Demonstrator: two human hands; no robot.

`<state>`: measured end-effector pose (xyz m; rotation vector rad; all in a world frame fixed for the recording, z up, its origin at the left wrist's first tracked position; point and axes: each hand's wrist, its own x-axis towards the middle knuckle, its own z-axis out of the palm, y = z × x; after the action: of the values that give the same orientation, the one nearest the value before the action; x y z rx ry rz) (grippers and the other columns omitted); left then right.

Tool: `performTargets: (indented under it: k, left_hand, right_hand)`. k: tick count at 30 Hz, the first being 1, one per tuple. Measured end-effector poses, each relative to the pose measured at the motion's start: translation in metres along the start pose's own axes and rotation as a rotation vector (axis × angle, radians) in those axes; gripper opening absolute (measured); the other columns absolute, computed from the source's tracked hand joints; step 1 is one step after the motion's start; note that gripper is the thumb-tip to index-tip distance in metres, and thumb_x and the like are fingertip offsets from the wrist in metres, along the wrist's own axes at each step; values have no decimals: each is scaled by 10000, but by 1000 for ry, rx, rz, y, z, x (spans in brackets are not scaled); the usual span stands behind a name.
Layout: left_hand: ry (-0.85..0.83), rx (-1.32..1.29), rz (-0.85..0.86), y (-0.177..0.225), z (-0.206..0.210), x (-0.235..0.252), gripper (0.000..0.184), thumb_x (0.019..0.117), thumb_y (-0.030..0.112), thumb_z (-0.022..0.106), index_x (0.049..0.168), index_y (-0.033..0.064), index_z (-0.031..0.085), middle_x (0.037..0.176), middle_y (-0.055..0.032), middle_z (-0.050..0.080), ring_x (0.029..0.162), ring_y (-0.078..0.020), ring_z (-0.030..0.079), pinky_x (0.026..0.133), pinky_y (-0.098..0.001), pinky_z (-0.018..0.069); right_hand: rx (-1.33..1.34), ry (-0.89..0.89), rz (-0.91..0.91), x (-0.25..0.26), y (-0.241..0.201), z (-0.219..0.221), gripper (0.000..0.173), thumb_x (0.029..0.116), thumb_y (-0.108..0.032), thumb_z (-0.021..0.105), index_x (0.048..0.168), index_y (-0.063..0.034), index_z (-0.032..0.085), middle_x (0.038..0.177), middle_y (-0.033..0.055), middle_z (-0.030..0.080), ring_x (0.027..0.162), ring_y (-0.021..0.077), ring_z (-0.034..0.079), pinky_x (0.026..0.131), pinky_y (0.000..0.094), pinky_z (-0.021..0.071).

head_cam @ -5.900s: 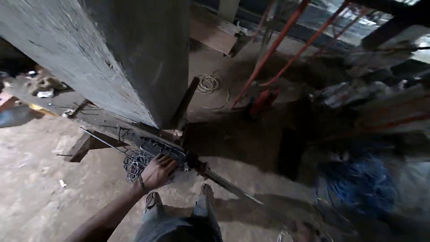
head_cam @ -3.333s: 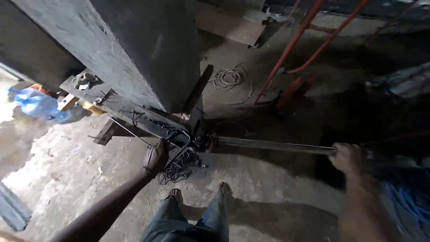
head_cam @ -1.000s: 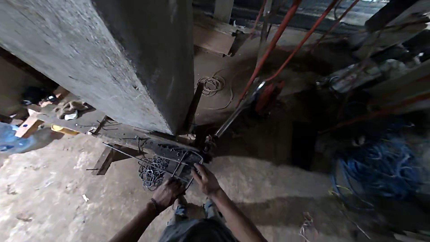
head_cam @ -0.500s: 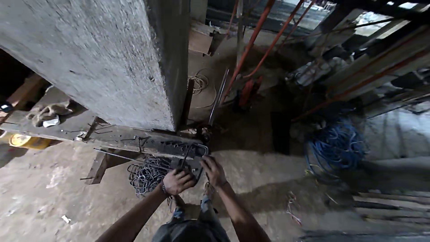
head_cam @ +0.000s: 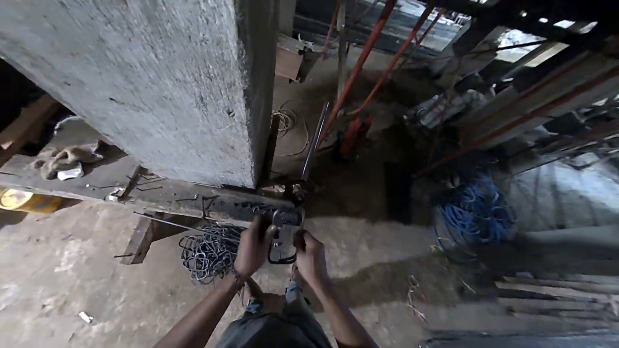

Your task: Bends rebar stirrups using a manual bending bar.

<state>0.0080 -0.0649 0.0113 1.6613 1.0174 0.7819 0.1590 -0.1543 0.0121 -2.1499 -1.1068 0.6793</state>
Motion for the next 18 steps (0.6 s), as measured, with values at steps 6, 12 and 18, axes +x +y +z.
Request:
performTargets:
  k: [6, 12, 18]
  left_hand:
    - [-96, -103, -485, -52, 33, 17, 312, 1104, 237, 469, 1189, -16, 630, 858, -81, 692, 723, -157, 698, 708, -349, 617]
    - [-149, -19, -530, -53, 44, 14, 356, 1112, 304, 436, 1133, 37, 670, 762, -30, 632, 605, -118, 607, 602, -323, 556]
    - [-92, 308, -447, -59, 48, 10, 343, 1082, 316, 481, 1118, 64, 712, 874, -97, 697, 767, -220, 671, 761, -468, 560]
  right_hand:
    - [-94, -289, 262, 34, 12, 17, 358, 1097, -298, 474, 1108, -34, 715, 1005, 151, 721, 956, 271, 702, 888, 472, 556]
    - [-104, -365, 359, 37, 29, 15, 355, 1094, -280, 470, 1092, -27, 718, 1002, 150, 720, 951, 276, 701, 875, 475, 556]
    - [-121, -745, 248, 70, 42, -25, 479, 1038, -446, 577, 1129, 11, 687, 999, 169, 712, 862, 267, 702, 823, 478, 572]
